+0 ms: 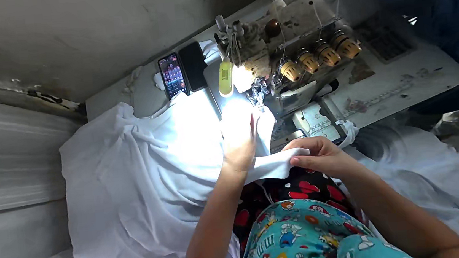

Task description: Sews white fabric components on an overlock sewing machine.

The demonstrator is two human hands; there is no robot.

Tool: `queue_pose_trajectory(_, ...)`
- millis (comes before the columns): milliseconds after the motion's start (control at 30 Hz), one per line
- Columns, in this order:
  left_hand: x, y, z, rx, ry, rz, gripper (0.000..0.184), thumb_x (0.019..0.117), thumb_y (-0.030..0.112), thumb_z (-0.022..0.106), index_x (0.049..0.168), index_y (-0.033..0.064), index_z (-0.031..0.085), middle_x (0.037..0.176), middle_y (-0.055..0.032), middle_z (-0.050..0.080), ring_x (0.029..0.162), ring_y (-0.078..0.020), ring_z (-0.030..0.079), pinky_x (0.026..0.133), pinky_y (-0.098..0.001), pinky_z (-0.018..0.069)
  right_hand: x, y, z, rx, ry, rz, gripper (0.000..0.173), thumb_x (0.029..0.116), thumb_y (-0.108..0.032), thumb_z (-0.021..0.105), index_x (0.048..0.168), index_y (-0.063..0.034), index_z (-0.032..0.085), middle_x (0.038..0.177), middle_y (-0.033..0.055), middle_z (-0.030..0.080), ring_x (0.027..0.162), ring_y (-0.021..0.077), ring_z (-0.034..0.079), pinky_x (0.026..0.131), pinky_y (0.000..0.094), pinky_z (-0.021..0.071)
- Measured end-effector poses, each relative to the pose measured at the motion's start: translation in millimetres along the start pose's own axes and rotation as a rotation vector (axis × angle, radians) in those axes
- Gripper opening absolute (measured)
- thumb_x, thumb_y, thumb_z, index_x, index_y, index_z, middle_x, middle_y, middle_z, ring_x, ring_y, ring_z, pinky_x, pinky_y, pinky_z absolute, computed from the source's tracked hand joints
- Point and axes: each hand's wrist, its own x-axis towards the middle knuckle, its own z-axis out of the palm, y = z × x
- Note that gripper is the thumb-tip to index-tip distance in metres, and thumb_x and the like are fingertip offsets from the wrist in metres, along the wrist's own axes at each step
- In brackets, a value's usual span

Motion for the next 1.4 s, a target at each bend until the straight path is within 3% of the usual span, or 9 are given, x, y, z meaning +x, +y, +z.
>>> queue_pose_trajectory(133, -6.8, 4.1, -7.9, -0.144, 0.021, 0.033, 0.012, 0.0989, 0.006, 0.062, 0.101, -0.0029, 0.07, 0.1, -0.0167, 0.07, 0.097, -0.0255, 0.067, 0.091, -0.0399, 0.0533, -1.1, -1.3, -1.5, 0.063, 0.108, -0.093, 0.015, 0.0893, -0.012, 0.077, 0.101, -0.0195, 0.072, 0.098, -0.0082, 0.076, 0.087, -0.0001, 0.071, 0.08, 0.0191, 0.0592)
queue_pose_trajectory(300, -5.7, 17.2, -42.6, -0.608, -0.195, -0.341, 0.008, 0.0998, 0.005, 0.06, 0.104, -0.0005, 0.064, 0.084, 0.0004, 0.067, 0.074, 0.0017, 0.062, 0.072, -0.0167, 0.0532, 0.7, -2.9, 12.3, 0.081, 0.061, -0.152, 0.011, 0.097, -0.02, 0.069, 0.107, -0.0203, 0.074, 0.098, -0.0142, 0.074, 0.086, -0.0056, 0.067, 0.079, 0.0141, 0.0565)
queue_pose_trajectory(433, -1.9, 19.0, -66.4, -0.778, -0.435, -0.539, 0.02, 0.0937, -0.001, 0.065, 0.112, 0.0006, 0.06, 0.087, 0.003, 0.066, 0.077, 0.001, 0.063, 0.074, -0.0172, 0.0544, 3.7, -0.5, 26.6, -0.028, -0.028, -0.176, 0.019, 0.1045, -0.017, 0.057, 0.112, -0.0097, 0.073, 0.103, -0.0119, 0.073, 0.093, -0.0075, 0.065, 0.083, 0.014, 0.0547)
queue_pose_trajectory(600, -5.3, 29.1, -74.9, -0.811, -0.475, -0.655, 0.005, 0.094, 0.002, 0.067, 0.092, 0.0054, 0.07, 0.079, 0.0059, 0.071, 0.074, 0.0015, 0.066, 0.074, -0.018, 0.056, 14.2, -3.0, 37.8, -0.129, -0.084, -0.291, 0.018, 0.1004, -0.008, 0.062, 0.109, 0.0031, 0.073, 0.099, -0.0014, 0.076, 0.092, -0.0076, 0.066, 0.085, 0.0127, 0.0543)
queue_pose_trajectory(800, -20.5, 37.7, -78.6, -0.873, -0.483, -0.528, 0.016, 0.102, 0.008, 0.056, 0.103, 0.0046, 0.072, 0.085, 0.008, 0.071, 0.076, 0.0038, 0.065, 0.073, -0.0158, 0.0547, 27.1, 9.6, 38.1, -0.144, 0.273, -0.223, 0.01, 0.0876, -0.009, 0.076, 0.092, -0.0111, 0.068, 0.086, -0.0112, 0.07, 0.078, -0.0049, 0.065, 0.072, 0.0155, 0.0563)
queue_pose_trajectory(867, -26.5, 37.3, -77.1, -0.935, -0.47, -0.477, 0.012, 0.0967, 0.008, 0.065, 0.106, 0.003, 0.071, 0.09, 0.0075, 0.072, 0.081, 0.0025, 0.067, 0.077, -0.0173, 0.0574, 27.9, 13.4, 36.9, -0.121, 0.288, -0.174, 0.016, 0.0856, -0.013, 0.079, 0.088, -0.0147, 0.063, 0.085, -0.0117, 0.066, 0.075, -0.0057, 0.061, 0.068, 0.0135, 0.0531)
queue_pose_trajectory(1033, -35.2, 35.5, -68.0, -0.956, -0.264, -0.424, 0.006, 0.0881, 0.001, 0.073, 0.091, 0.0055, 0.072, 0.081, 0.0092, 0.072, 0.075, 0.0028, 0.068, 0.072, -0.0174, 0.0582, 23.1, 16.5, 33.1, 0.092, 0.085, -0.019, 0.023, 0.1017, -0.038, 0.06, 0.09, -0.0193, 0.069, 0.105, -0.0129, 0.069, 0.078, -0.0068, 0.063, 0.063, 0.0131, 0.0534)
queue_pose_trajectory(1267, -38.5, 26.9, -71.7, -0.931, -0.163, -0.446, 0.009, 0.093, 0.0, 0.067, 0.096, 0.0052, 0.074, 0.087, 0.0075, 0.075, 0.079, 0.0011, 0.07, 0.075, -0.0183, 0.0596, 20.7, 21.6, 35.7, 0.078, 0.122, -0.192, 0.003, 0.092, -0.015, 0.074, 0.092, -0.0139, 0.071, 0.095, -0.0089, 0.069, 0.086, -0.0019, 0.065, 0.077, 0.0173, 0.0555)
queue_pose_trajectory(1400, -39.9, 27.4, -71.0, -0.954, -0.114, -0.481, 0.011, 0.0892, -0.002, 0.07, 0.091, 0.0074, 0.074, 0.083, 0.0084, 0.075, 0.075, 0.0011, 0.07, 0.072, -0.018, 0.0596, 21.7, 17.0, 43.4, 0.08, 0.207, -0.173, 0.016, 0.0846, 0.0, 0.075, 0.09, -0.0127, 0.068, 0.091, -0.0074, 0.071, 0.082, -0.0007, 0.067, 0.076, 0.0188, 0.0568)
